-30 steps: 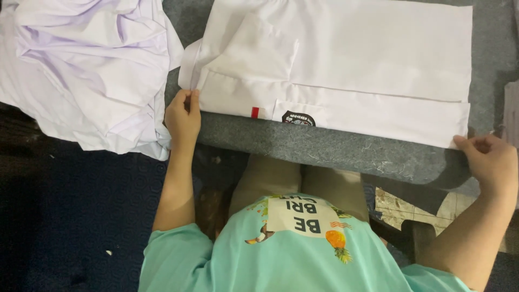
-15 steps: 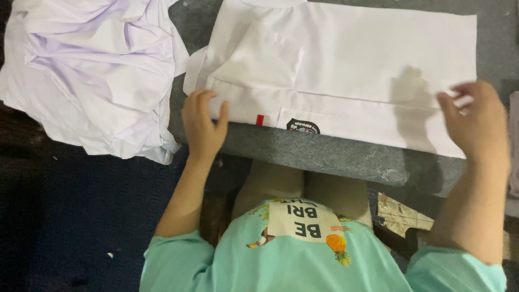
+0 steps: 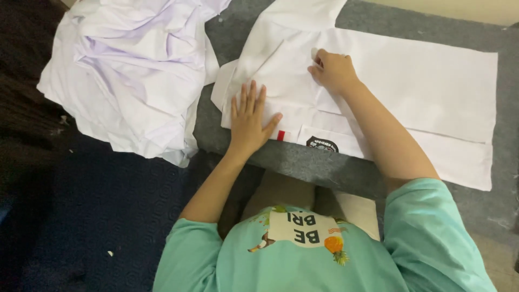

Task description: Folding a white collared shirt on a flat work surface in a factory setting.

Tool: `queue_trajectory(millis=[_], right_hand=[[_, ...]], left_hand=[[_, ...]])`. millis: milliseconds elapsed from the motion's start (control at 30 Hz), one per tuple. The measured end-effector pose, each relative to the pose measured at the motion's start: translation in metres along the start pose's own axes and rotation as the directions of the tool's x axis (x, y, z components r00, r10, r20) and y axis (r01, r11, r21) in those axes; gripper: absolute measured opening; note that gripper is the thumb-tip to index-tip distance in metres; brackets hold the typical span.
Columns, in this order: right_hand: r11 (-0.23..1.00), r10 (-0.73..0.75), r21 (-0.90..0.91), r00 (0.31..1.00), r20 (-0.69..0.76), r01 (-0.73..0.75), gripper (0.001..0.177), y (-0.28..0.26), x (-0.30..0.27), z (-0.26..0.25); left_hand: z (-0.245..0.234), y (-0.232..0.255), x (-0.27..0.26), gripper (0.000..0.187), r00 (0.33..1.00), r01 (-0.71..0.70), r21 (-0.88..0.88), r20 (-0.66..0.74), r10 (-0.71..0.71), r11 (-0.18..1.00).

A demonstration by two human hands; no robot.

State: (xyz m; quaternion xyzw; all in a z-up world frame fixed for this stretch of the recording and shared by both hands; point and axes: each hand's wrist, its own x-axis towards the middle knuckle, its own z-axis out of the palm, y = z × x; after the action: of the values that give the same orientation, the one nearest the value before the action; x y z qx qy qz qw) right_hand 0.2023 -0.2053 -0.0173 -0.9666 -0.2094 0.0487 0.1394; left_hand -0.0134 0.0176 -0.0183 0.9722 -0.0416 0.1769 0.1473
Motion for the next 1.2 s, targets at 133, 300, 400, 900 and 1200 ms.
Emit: queue_trajectory(millis=[133, 300, 400, 900, 1200], right_hand=[[0.985, -0.065, 0.151, 0.99, -0.128, 0.085, 0.023, 0.005, -0.013, 0.004], [0.976, -0.178, 0.07, 0.945, -0.273, 0.204, 0.015, -0.001, -0.011, 0.007], [0.97, 0.004, 0.243, 0.996, -0.088, 0.017, 0.022, -0.026, -0.004, -0.02], [0.976, -0.209, 0.001, 0.931, -0.3, 0.22, 0.037, -0.035, 0.052, 0.04], [0.918, -0.16, 0.28, 0.908, -0.387, 0.281, 0.007, 0.023, 0.011, -0.017]], left_hand=[[0.001, -0.002, -0.009, 0.088, 0.999, 0.032, 0.068, 0.026, -0.034, 0.997], [0.008, -0.001, -0.012, 0.099, 0.996, 0.068, 0.159, 0.048, -0.076, 0.985], [0.01, 0.005, -0.014, 0.091, 0.998, 0.021, 0.148, 0.056, -0.03, 0.989], [0.007, 0.016, -0.025, 0.07, 0.997, 0.075, 0.122, -0.019, -0.074, 0.99], [-0.011, 0.026, -0.012, 0.072, 0.97, 0.134, 0.059, 0.199, -0.143, 0.989]])
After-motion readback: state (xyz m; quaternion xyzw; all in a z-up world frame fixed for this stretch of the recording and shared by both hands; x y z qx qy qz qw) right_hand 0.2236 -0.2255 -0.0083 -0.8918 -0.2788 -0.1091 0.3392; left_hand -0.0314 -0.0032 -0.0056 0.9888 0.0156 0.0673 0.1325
